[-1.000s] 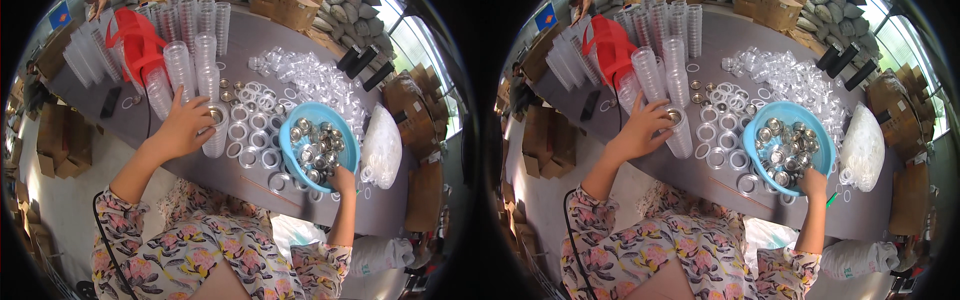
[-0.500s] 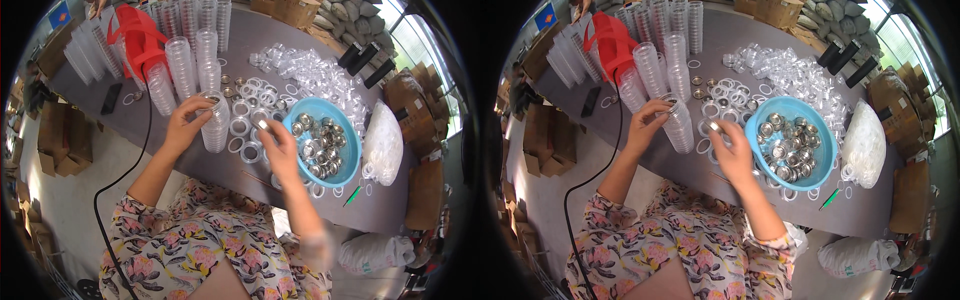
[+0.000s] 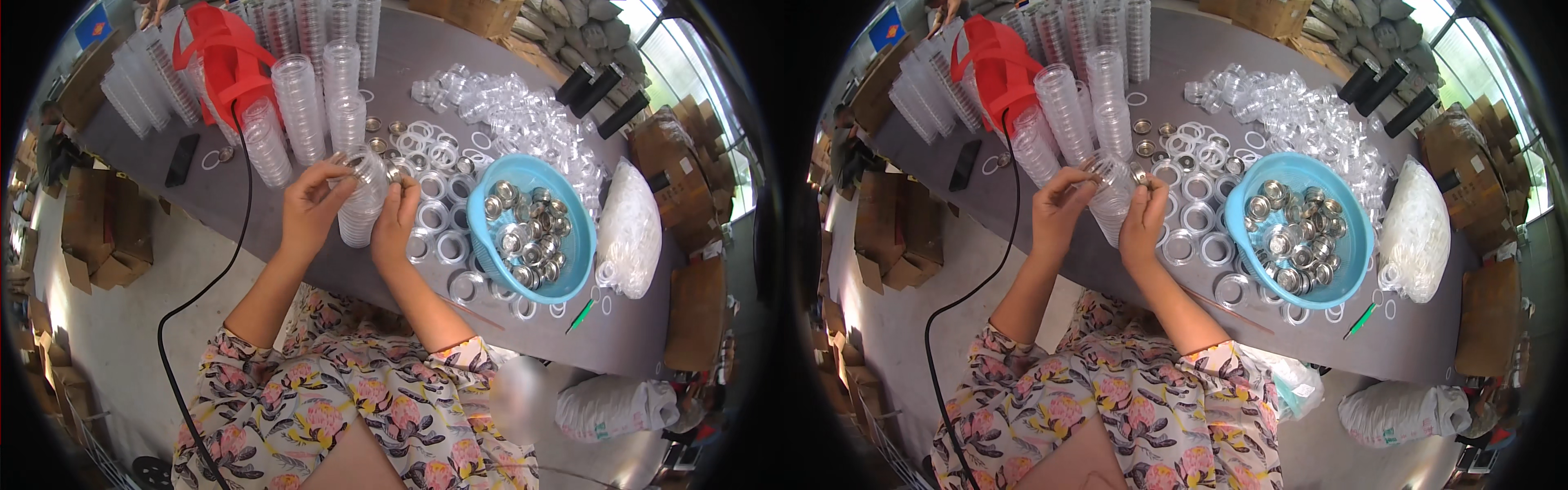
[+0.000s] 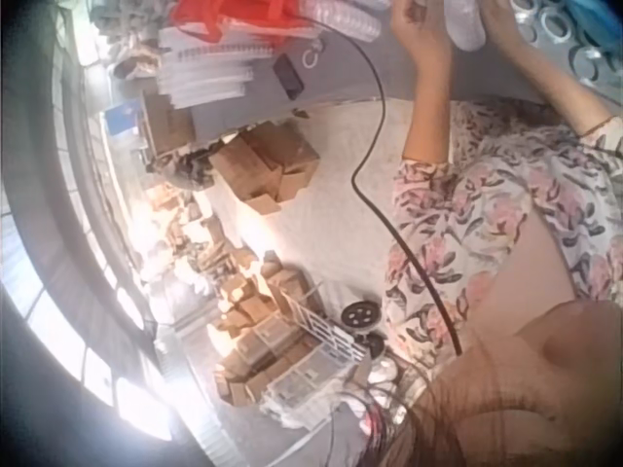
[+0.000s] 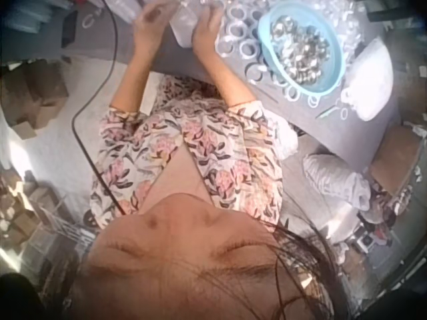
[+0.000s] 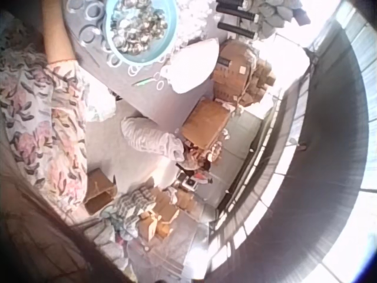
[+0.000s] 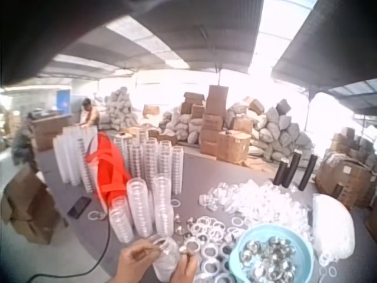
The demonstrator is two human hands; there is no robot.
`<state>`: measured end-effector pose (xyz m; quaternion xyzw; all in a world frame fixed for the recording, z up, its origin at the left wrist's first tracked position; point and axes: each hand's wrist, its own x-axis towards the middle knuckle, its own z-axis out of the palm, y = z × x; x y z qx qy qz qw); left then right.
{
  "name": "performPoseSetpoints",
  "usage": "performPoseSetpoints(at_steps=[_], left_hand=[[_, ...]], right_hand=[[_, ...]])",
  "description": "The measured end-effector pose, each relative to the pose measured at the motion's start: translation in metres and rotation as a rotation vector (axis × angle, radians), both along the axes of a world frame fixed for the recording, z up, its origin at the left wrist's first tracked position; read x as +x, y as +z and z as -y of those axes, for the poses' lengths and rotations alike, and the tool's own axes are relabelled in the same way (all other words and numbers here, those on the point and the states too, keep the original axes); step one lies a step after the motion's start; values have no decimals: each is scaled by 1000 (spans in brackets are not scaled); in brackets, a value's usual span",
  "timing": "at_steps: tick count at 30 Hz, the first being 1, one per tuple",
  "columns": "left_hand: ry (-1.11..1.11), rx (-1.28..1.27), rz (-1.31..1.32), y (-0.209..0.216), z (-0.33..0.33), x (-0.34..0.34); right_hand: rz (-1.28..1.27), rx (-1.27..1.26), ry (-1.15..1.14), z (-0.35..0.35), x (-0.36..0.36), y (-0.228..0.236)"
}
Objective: The person assembles clear plastic containers by placing metal lids and white rubber seals into the container openings. They repeatedly pick up lids and seals from a blue basket and the table, insert them into the containers, and stack the finished units.
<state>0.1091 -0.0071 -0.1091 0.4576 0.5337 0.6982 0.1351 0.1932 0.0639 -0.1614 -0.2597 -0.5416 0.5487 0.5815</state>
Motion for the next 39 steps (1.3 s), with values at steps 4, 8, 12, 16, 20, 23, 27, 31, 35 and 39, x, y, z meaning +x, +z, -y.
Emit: performPoseSetpoints(at_steps=[4,8,12,16,20,23,27,31,35,39], left_hand=[[63,114,485,3,6,-1],[306,237,457,-33,17,-36],[402,-213,-71,-103,31,-53],[464,-534,-513,-151,40,-52],[480,-518,-649,-129,40,-41],[381,-164,-532,-76,37,-36],[139,-142,-819,20,21,-9],[-68,-370,-982,22,10,-10],[-104,-383,-954,26,4,-14],[-69,-208,-626,11,3,-18]], right_hand=[[153,140,-7,-5,8,9],[234,513,-31,-21,24,34],[501,914,93,-28,28,59],[782,999,121,-29,30,69],[708,989,119,-27,41,75],[476,725,137,-26,45,56],[363,358,245,-17,43,12],[392,333,334,-15,31,-18],[349,291,340,-13,16,-21],[381,362,317,-16,11,-17]])
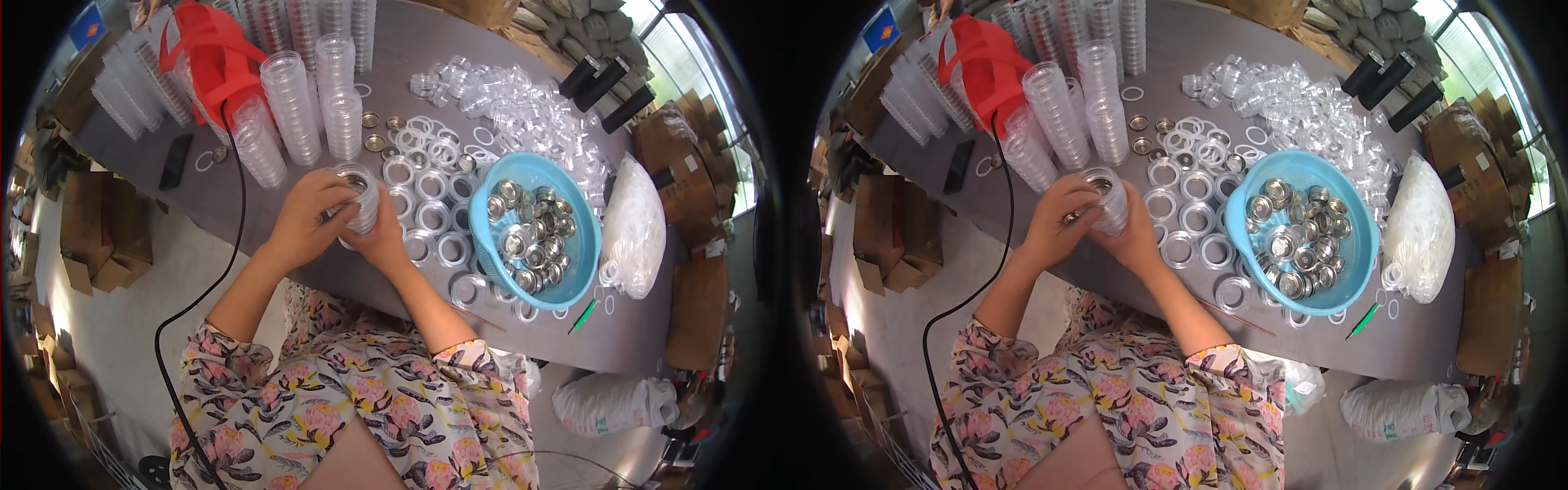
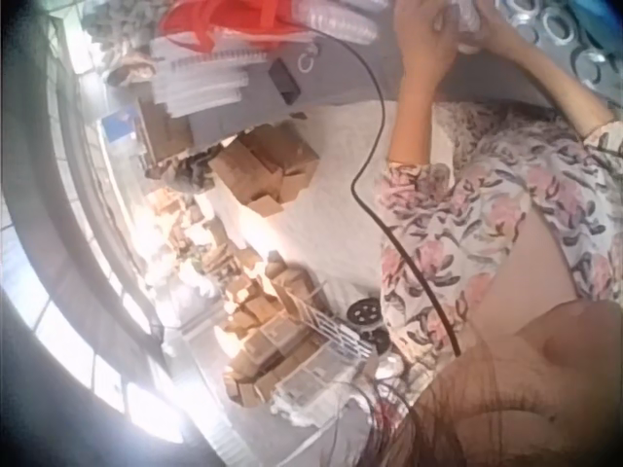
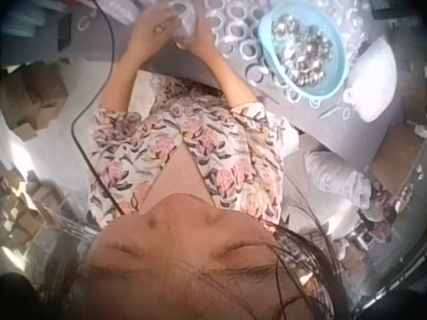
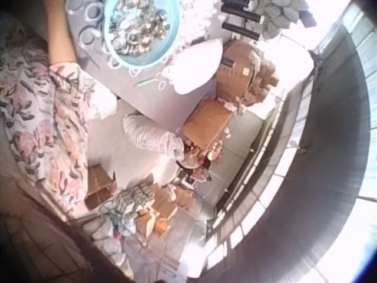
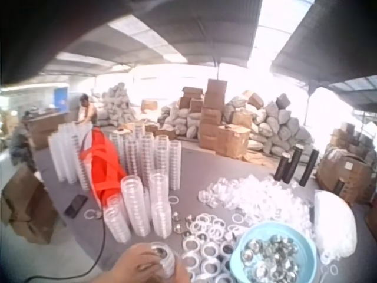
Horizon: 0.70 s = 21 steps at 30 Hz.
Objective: The person assembles clear plastic containers by placing metal lids and white rubber seals into the container openings. They repeatedly pick up lids and seals from a blue basket and the table, insert them into the containers, and stack the finished units.
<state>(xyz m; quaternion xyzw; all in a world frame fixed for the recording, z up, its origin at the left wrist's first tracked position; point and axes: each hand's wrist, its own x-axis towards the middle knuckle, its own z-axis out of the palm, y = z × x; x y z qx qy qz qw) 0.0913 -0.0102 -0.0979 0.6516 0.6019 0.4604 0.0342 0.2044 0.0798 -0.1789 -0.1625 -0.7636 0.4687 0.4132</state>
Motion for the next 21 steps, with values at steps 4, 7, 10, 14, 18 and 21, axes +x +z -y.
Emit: performPoseSetpoints(at_steps=[4,7,10,14,18,21], left_hand=[[124,126,533,-11,6,-3],[95,158,264,-8,12,-6],[314,315,695,-18,15,-12],[501,167,102,-96,33,-48],[378,-150,-256,-132,40,-51],[309,-323,-283,-133,40,-53]], right_hand=[[11,16,-69,3,-2,-2],[11,22,-83,1,-1,-3],[26,4,-74,3,0,-4],[35,-16,-78,6,4,-8],[2,115,-174,12,27,8],[-51,156,-172,13,58,33]])
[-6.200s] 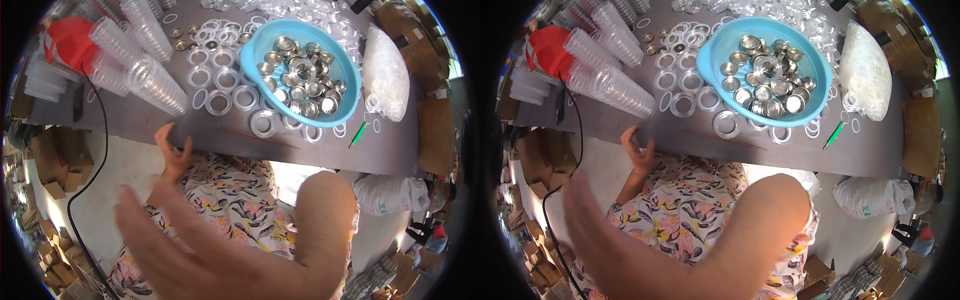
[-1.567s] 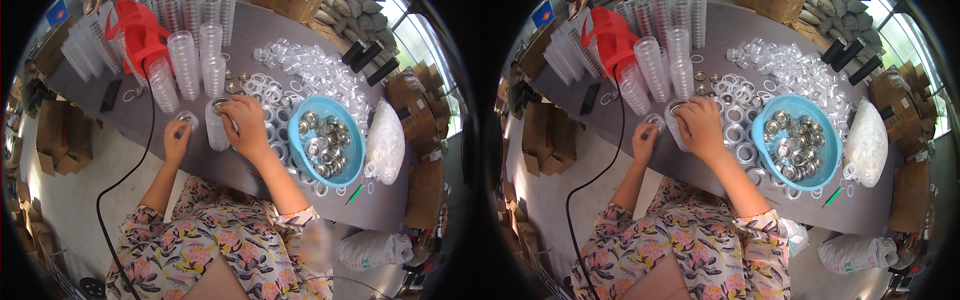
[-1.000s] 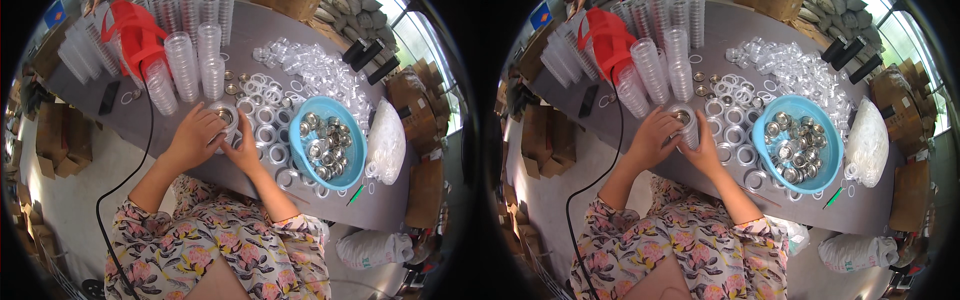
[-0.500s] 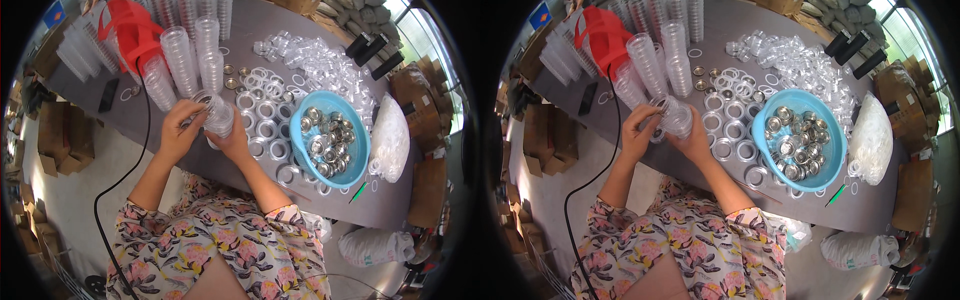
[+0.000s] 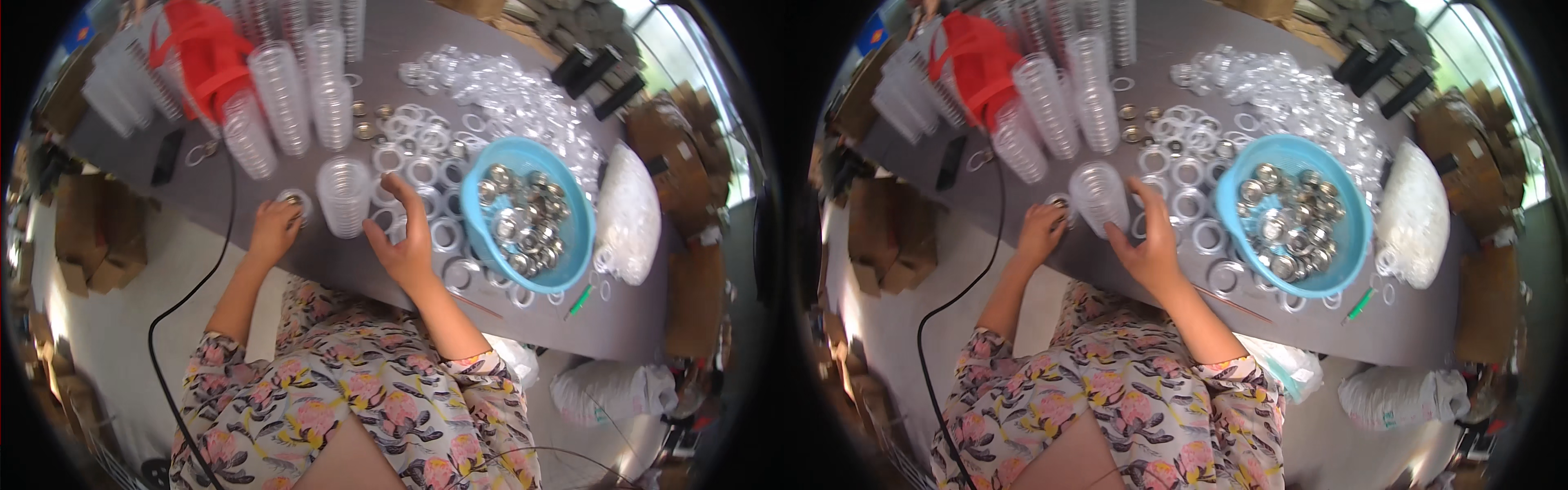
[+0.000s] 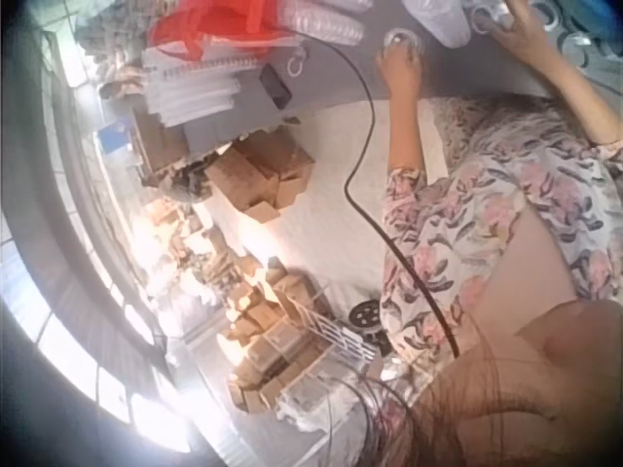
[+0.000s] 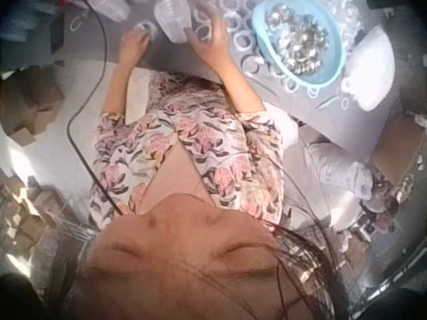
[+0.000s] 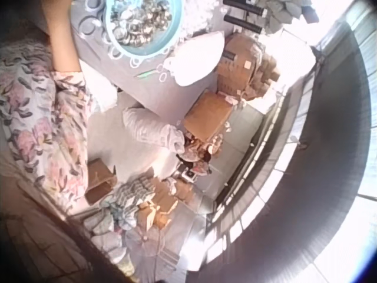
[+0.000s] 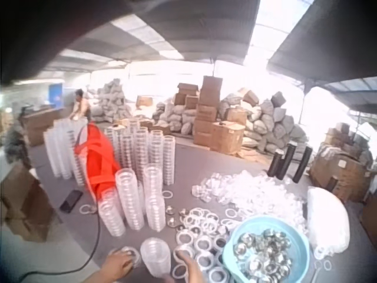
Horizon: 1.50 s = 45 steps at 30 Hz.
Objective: The person assembles clear plastic containers by placing metal lids and white rubber seals into the container openings. They repeatedly pick up lids and seals from a blue basket and the table, insert them into the containers, and stack the finished units.
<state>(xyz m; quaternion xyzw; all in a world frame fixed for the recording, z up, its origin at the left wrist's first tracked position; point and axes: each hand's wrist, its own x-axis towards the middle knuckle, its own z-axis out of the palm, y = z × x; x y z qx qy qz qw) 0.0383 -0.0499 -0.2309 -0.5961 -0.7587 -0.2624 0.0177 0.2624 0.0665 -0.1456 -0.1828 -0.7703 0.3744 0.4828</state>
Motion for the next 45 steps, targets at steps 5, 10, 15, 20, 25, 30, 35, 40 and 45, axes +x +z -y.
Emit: performPoseSetpoints(at_steps=[5,10,15,20,25,30,35,40,45], left_hand=[[-28,2,-49,6,6,1],[27,299,32,13,6,17],[68,381,69,-2,9,23],[126,409,127,2,29,22],[194,398,260,-1,46,17],[217,397,284,-1,50,25],[212,405,270,-7,57,31],[223,447,278,-3,55,36],[222,488,321,4,59,43]], right_hand=[[116,115,-295,-37,70,47],[1115,-67,-417,-122,155,18],[1467,18,-360,-132,162,1],[1163,-51,-369,-149,159,-1],[697,-528,-458,-167,155,9],[854,33,-849,-184,159,-8],[1036,183,-175,-155,149,-26],[1342,-42,-129,-137,137,-10],[1155,-211,-18,-158,158,-15]])
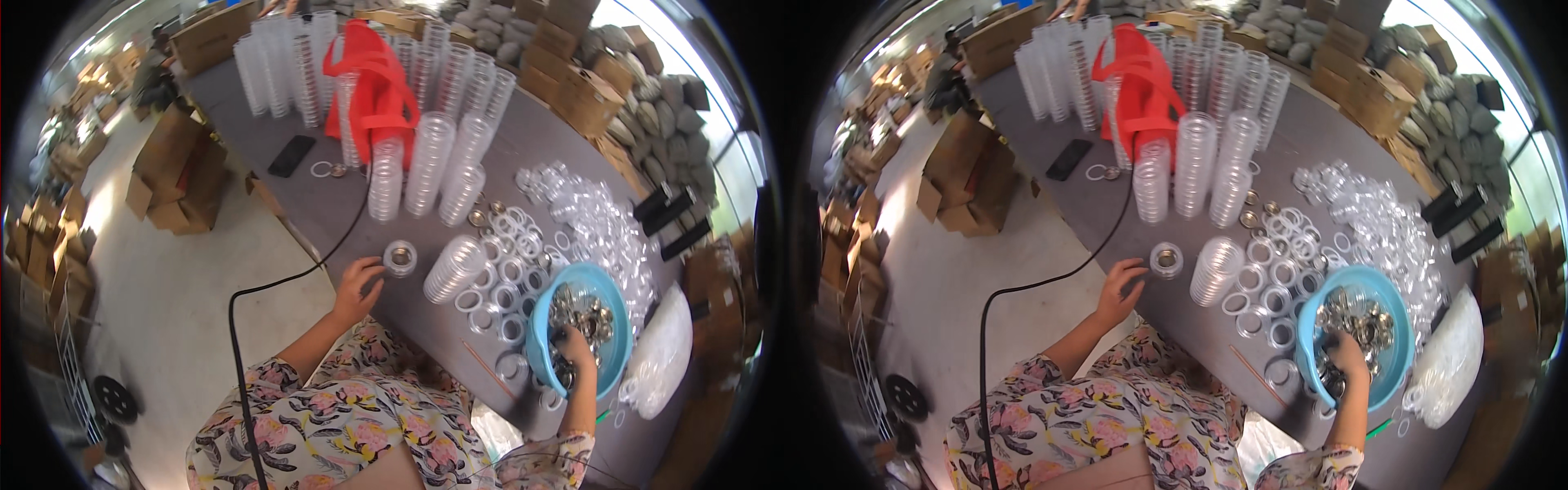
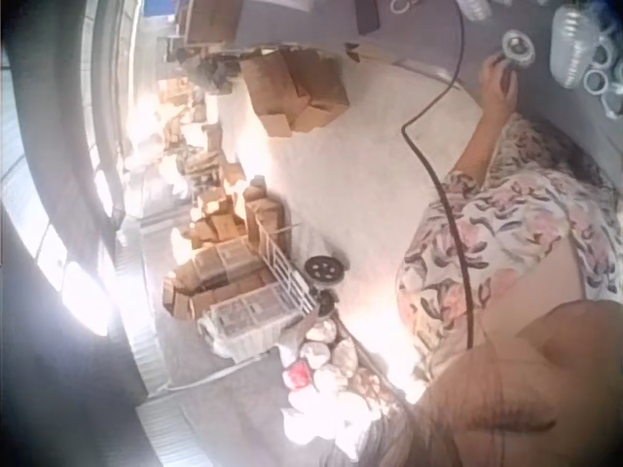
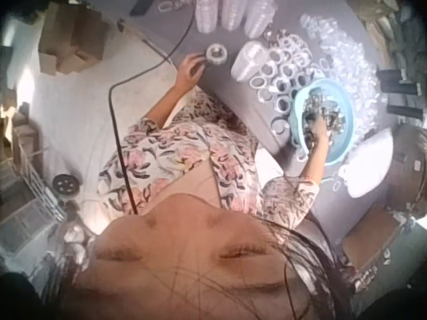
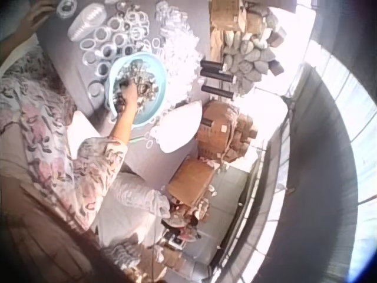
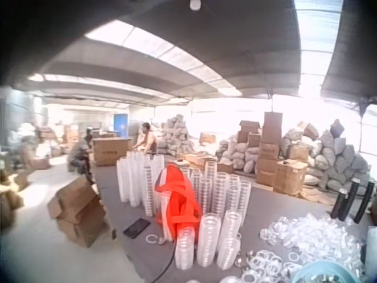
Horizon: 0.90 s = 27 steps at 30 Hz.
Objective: The person assembles clear plastic containers by placing metal lids and white rubber seals into the container openings. They repeatedly pick up lids and seals from a blue basket and the table, insert them into the containers, and stack the finished units.
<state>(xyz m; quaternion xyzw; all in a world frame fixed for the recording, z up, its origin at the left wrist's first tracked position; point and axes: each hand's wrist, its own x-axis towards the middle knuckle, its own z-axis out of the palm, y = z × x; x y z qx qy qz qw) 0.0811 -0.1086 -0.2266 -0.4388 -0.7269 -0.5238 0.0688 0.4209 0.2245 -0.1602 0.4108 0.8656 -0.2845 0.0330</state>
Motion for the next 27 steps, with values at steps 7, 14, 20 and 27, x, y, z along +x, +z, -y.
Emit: performPoseSetpoints(at_steps=[7,14,20,27], left_hand=[[21,157,42,26,2,11],[-566,71,-256,126,-26,66],[-737,-101,-155,127,-50,77],[-683,19,279,142,-44,61]], right_hand=[[-763,-67,-490,-19,7,19],[-890,-719,-229,146,-89,85],[-904,-1224,-252,170,-118,49],[-1078,-1472,-520,152,-126,25]])
